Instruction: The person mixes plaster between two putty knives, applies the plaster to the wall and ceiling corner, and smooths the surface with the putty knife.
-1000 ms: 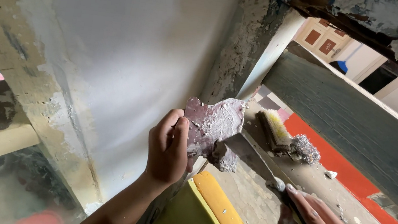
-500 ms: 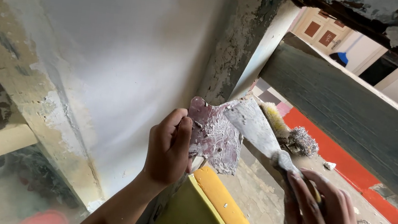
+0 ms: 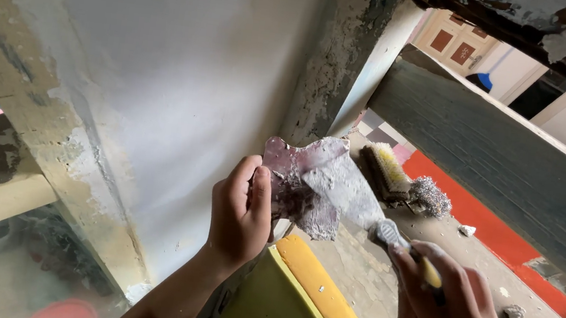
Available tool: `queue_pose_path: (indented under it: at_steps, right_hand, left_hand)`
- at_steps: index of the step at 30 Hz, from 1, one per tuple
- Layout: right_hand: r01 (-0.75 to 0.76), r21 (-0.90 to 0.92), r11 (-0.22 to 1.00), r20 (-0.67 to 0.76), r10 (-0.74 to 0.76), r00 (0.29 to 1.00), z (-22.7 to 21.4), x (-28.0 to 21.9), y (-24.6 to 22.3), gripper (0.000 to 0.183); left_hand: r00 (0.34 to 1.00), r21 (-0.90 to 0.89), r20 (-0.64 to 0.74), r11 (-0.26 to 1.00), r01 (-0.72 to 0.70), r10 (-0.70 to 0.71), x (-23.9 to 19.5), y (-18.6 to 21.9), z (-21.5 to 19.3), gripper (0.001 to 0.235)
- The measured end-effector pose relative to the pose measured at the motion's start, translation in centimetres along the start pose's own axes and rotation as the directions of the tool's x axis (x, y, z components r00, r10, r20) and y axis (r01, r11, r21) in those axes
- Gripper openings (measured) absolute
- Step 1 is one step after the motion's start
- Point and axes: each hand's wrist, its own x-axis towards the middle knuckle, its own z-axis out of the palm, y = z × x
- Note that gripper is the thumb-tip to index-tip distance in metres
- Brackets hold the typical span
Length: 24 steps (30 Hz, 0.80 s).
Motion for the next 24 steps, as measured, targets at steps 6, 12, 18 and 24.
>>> queue_pose_path:
  at_steps: [6, 12, 18, 24]
  right_hand:
    - [-0.016, -0.030, 0.999, -0.026, 0.015, 1.000, 0.3, 2.4, -0.4, 0.029]
    - [-0.005, -0.021, 1.000, -0.016, 0.005, 1.000, -1.7, 1.9, -0.2, 0.033]
    - [0.020, -0.059, 0.998, 0.003, -0.019, 1.000, -1.8, 2.5, 0.9, 0.037]
    - [0.054, 0.074, 0.996, 0.132, -0.064, 0.989, -2.8, 1.2, 1.3, 0.035]
  left_hand:
    - [0.999, -0.058, -0.025, 0.998, 0.032, -0.034, 1.2, 1.3, 1.2, 0.027]
    - [0.987, -0.108, 0.033, 0.981, 0.161, -0.158, 2.3, 3.0, 0.6, 0.023]
    - [0.995, -0.010, 0.098, 1.000, 0.014, -0.013, 3.1, 2.9, 0.1, 0.037]
    - [0.980, -0.047, 0.150, 0.989, 0.137, -0.129, 3.5, 3.8, -1.5, 0.037]
